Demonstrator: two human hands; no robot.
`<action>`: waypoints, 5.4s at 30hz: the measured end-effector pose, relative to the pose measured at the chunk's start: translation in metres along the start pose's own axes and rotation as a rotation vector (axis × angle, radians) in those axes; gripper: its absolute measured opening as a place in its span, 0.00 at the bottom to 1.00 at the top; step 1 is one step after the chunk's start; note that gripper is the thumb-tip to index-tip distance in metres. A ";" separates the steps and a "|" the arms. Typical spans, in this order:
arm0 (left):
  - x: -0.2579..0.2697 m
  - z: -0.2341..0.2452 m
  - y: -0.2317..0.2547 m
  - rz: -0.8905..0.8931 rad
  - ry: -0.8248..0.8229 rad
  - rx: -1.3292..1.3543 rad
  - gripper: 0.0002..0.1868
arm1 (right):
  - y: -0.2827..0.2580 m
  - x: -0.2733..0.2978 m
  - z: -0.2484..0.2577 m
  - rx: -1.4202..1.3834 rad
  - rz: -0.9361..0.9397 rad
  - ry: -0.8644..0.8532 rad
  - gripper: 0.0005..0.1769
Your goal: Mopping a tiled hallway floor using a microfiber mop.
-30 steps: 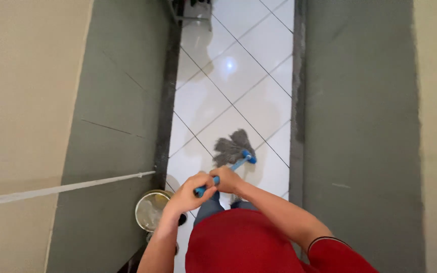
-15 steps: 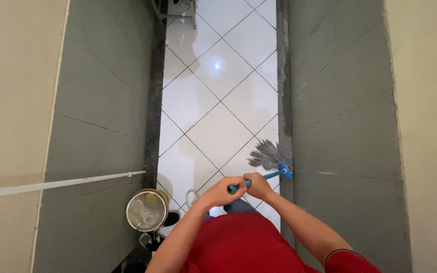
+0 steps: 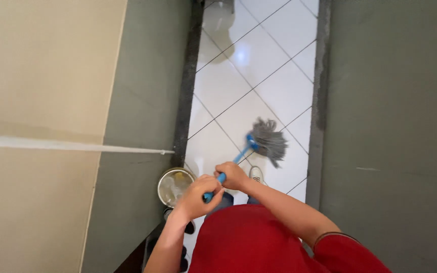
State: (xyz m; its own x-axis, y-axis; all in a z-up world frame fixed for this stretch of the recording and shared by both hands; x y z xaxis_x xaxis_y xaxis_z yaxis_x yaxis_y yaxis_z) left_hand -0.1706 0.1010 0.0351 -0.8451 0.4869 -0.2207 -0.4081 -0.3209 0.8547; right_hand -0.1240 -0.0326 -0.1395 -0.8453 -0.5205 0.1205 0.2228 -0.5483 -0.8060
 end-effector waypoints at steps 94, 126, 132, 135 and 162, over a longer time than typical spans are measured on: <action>0.120 -0.202 0.119 -0.126 0.023 0.145 0.13 | 0.074 0.273 -0.046 -0.134 -0.111 -0.126 0.10; 0.306 -0.089 0.184 0.103 0.172 0.036 0.18 | -0.108 0.265 -0.219 -0.081 0.300 -0.111 0.11; 0.341 -0.079 0.173 0.218 0.164 -0.048 0.20 | -0.139 0.251 -0.254 -0.142 0.308 -0.307 0.15; 0.346 -0.078 0.181 0.261 0.172 0.009 0.17 | -0.151 0.258 -0.248 -0.153 0.302 -0.300 0.12; 0.295 -0.358 0.158 0.020 -0.028 0.423 0.11 | 0.097 0.505 -0.113 0.126 -0.355 -0.105 0.10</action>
State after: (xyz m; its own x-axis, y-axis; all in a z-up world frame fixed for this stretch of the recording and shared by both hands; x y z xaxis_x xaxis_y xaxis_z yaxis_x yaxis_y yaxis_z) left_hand -0.6077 -0.0968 -0.0633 -0.8392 0.5081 -0.1939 -0.2090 0.0278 0.9775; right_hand -0.5845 -0.2748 -0.2223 -0.8276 -0.3446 0.4430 -0.0110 -0.7792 -0.6267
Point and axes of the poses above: each hand's wrist, its own x-axis away from the middle knuckle, its own z-axis out of the back of the hand, y = z × x, the point moved 4 cm from there along -x, towards the middle knuckle, and after that the axes turned 8 degrees about -z, right-handed, at the moved point
